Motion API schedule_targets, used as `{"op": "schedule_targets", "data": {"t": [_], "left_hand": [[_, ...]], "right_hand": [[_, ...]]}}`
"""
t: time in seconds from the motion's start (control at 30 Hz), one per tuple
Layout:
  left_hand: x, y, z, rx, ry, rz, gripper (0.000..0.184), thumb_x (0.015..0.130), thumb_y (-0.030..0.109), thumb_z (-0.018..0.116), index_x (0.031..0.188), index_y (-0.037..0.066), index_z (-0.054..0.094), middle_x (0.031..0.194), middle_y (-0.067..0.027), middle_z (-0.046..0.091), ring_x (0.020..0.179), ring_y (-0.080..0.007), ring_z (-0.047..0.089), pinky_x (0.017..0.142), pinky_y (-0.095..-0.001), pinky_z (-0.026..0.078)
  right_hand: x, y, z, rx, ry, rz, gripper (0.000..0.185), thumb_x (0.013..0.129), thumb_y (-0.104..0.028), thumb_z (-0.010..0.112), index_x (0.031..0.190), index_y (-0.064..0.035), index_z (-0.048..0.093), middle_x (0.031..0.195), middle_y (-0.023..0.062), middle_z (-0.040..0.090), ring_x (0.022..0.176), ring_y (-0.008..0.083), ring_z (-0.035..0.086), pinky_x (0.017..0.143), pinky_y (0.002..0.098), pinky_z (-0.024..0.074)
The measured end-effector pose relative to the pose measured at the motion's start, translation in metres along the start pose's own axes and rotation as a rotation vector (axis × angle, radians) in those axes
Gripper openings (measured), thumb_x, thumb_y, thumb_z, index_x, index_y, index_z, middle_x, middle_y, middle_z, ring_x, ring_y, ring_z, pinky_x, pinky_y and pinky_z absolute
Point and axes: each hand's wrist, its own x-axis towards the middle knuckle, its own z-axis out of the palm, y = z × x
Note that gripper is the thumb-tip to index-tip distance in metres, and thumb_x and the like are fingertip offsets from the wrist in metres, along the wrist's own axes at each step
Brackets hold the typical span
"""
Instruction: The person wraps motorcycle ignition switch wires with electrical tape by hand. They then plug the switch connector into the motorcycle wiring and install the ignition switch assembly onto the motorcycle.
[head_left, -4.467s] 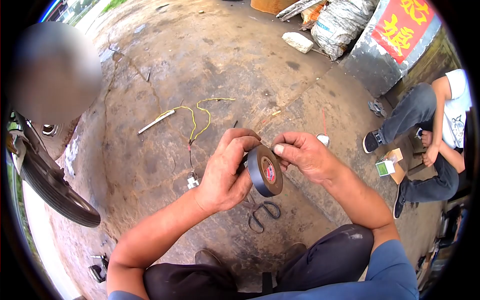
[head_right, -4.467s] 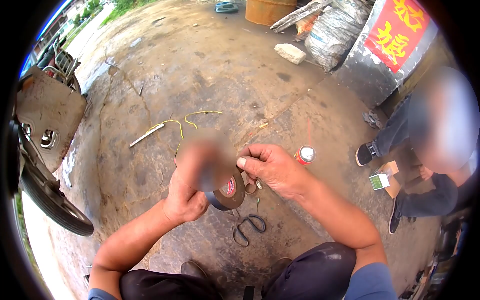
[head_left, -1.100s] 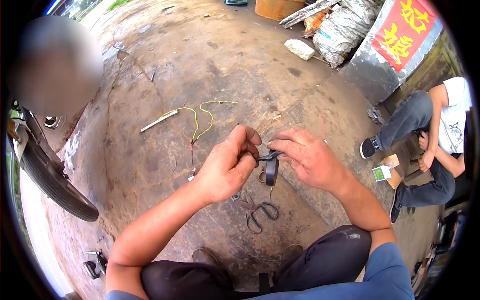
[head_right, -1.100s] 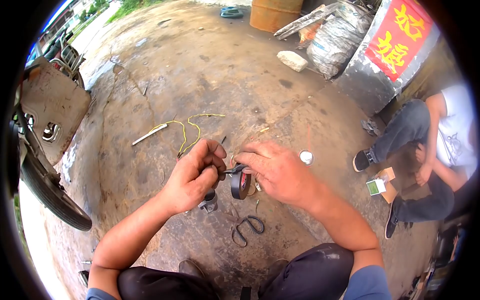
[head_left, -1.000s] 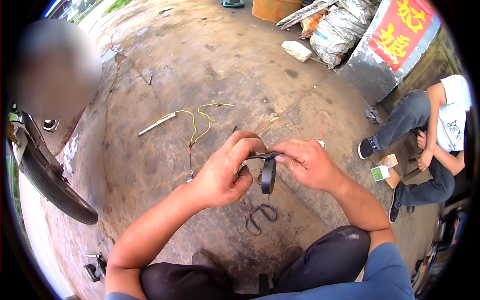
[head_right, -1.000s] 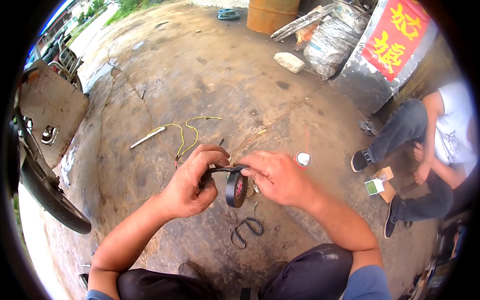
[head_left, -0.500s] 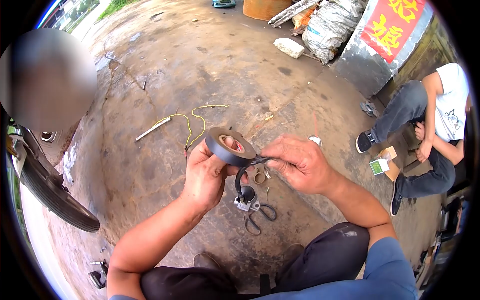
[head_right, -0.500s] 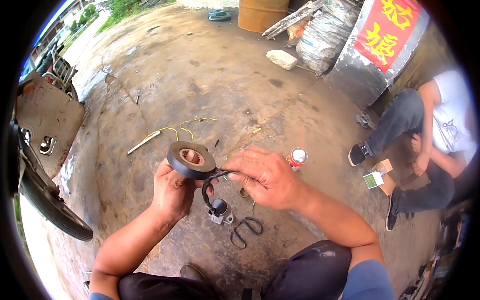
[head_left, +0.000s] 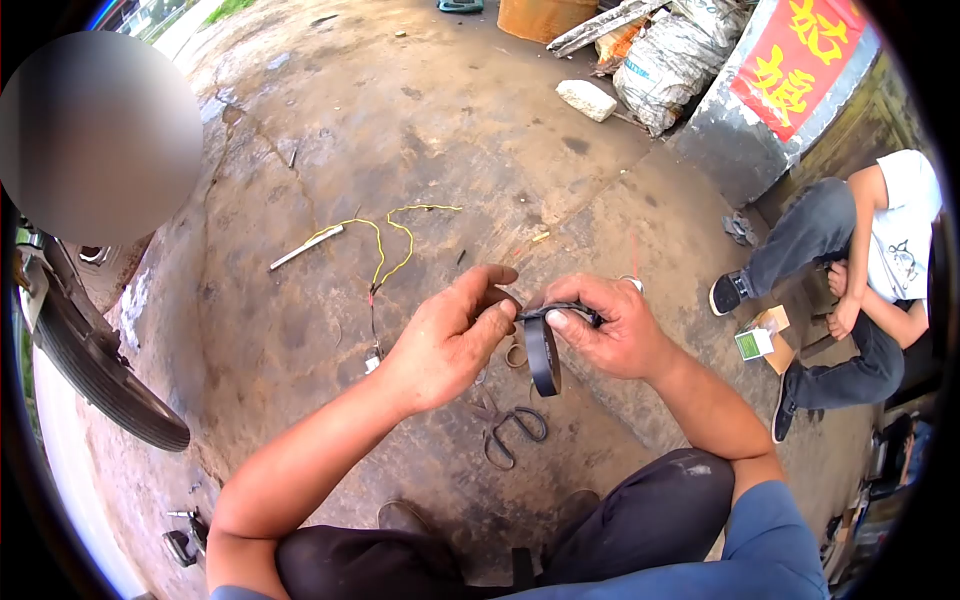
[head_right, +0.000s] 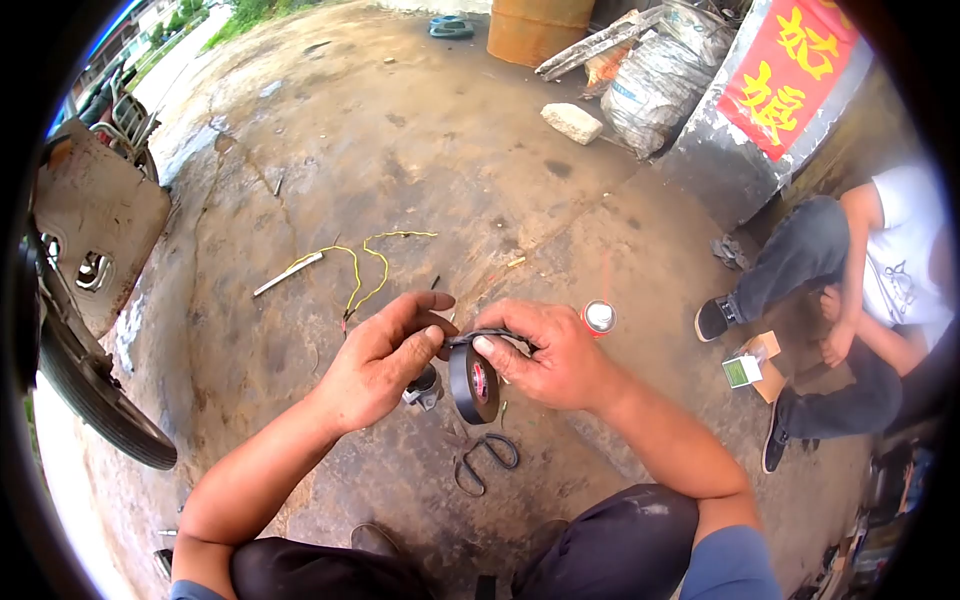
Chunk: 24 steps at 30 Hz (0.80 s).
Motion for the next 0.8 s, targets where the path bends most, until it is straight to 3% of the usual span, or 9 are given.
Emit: {"op": "schedule_targets", "data": {"t": [0.07, 0.17, 0.23, 0.33, 0.47, 0.53, 0.6, 0.63, 0.8], "left_hand": [[-0.001, 0.006, -0.005, 0.145, -0.041, 0.077, 0.032, 0.108, 0.024, 0.059, 0.123, -0.003, 0.068, 0.099, -0.0051, 0.073, 0.09, -0.0114, 0.066, 0.078, -0.0312, 0.055], [0.0, 0.019, -0.013, 0.193, -0.126, -0.06, 0.029, 0.106, 0.023, 0.062, 0.114, -0.003, 0.071, 0.093, -0.0031, 0.073, 0.087, -0.0097, 0.065, 0.079, -0.029, 0.054], [-0.001, 0.01, -0.012, 0.079, -0.126, -0.057, 0.026, 0.105, 0.022, 0.064, 0.111, -0.002, 0.072, 0.089, -0.0011, 0.07, 0.083, -0.0082, 0.061, 0.075, -0.0278, 0.051], [-0.001, 0.005, -0.014, -0.142, -0.123, -0.043, 0.021, 0.104, 0.019, 0.066, 0.105, 0.0, 0.073, 0.081, 0.0029, 0.065, 0.075, -0.0051, 0.055, 0.065, -0.0253, 0.046], [-0.002, 0.007, -0.015, -0.042, -0.086, -0.058, 0.017, 0.103, 0.018, 0.067, 0.101, 0.002, 0.071, 0.078, 0.0054, 0.06, 0.072, -0.0041, 0.049, 0.062, -0.0252, 0.042], [-0.002, 0.005, -0.012, -0.05, -0.1, -0.034, 0.017, 0.104, 0.018, 0.066, 0.1, 0.002, 0.07, 0.077, 0.006, 0.058, 0.072, -0.0039, 0.048, 0.062, -0.0253, 0.042], [-0.002, 0.003, -0.005, 0.065, -0.074, 0.092, 0.018, 0.1, 0.015, 0.066, 0.092, 0.0, 0.069, 0.074, -0.0087, 0.063, 0.068, -0.0156, 0.057, 0.065, -0.0353, 0.048], [0.0, 0.0, -0.004, 0.065, -0.075, 0.09, 0.018, 0.1, 0.015, 0.066, 0.092, 0.0, 0.069, 0.074, -0.0087, 0.063, 0.068, -0.0156, 0.057, 0.065, -0.0353, 0.048], [0.001, -0.006, 0.001, 0.589, 0.09, 0.735, 0.02, 0.085, 0.002, 0.073, 0.105, 0.0, 0.072, 0.084, -0.0118, 0.064, 0.073, -0.0324, 0.061, 0.066, -0.0409, 0.05]], "right_hand": [[-0.002, -0.001, 0.004, 0.002, 0.072, 0.164, 0.015, 0.096, -0.012, 0.074, 0.107, -0.0037, 0.07, 0.089, 0.0094, 0.072, 0.075, 0.0167, 0.069, 0.067, 0.0306, 0.0537], [-0.003, 0.011, 0.013, -0.009, 0.19, 0.047, 0.016, 0.094, -0.011, 0.076, 0.107, -0.0034, 0.069, 0.085, 0.009, 0.072, 0.075, 0.0175, 0.07, 0.067, 0.0303, 0.0539], [-0.003, 0.011, 0.01, -0.063, 0.151, 0.052, 0.024, 0.088, -0.008, 0.08, 0.11, -0.0053, 0.069, 0.099, 0.0101, 0.072, 0.083, 0.0209, 0.071, 0.072, 0.0329, 0.0556], [0.002, 0.005, 0.004, -0.575, 0.296, -0.323, 0.031, 0.081, -0.006, 0.083, 0.109, -0.0118, 0.071, 0.131, 0.0096, 0.057, 0.118, 0.0354, 0.061, 0.095, 0.0464, 0.0548], [0.008, 0.004, 0.004, -0.844, 0.112, -0.681, 0.037, 0.079, -0.015, 0.081, 0.114, -0.0177, 0.071, 0.127, 0.0052, 0.058, 0.118, 0.0282, 0.06, 0.098, 0.0471, 0.0548], [0.004, 0.01, 0.008, -0.799, 0.087, -0.694, 0.038, 0.078, -0.014, 0.08, 0.115, -0.0168, 0.071, 0.126, 0.0055, 0.058, 0.119, 0.0277, 0.059, 0.098, 0.0469, 0.055], [0.003, 0.006, 0.006, -0.707, 0.043, -0.682, 0.044, 0.074, -0.009, 0.081, 0.116, -0.0108, 0.07, 0.121, 0.008, 0.063, 0.116, 0.0275, 0.064, 0.095, 0.0442, 0.0566], [-0.001, 0.007, 0.008, -0.706, 0.044, -0.681, 0.044, 0.074, -0.009, 0.081, 0.116, -0.0108, 0.07, 0.121, 0.008, 0.063, 0.116, 0.0275, 0.064, 0.095, 0.0442, 0.0566], [-0.003, 0.001, 0.01, -0.076, 0.148, -0.26, 0.051, 0.082, -0.001, 0.078, 0.129, -0.0033, 0.058, 0.116, 0.0152, 0.07, 0.098, 0.0285, 0.073, 0.085, 0.0396, 0.0602]]}}
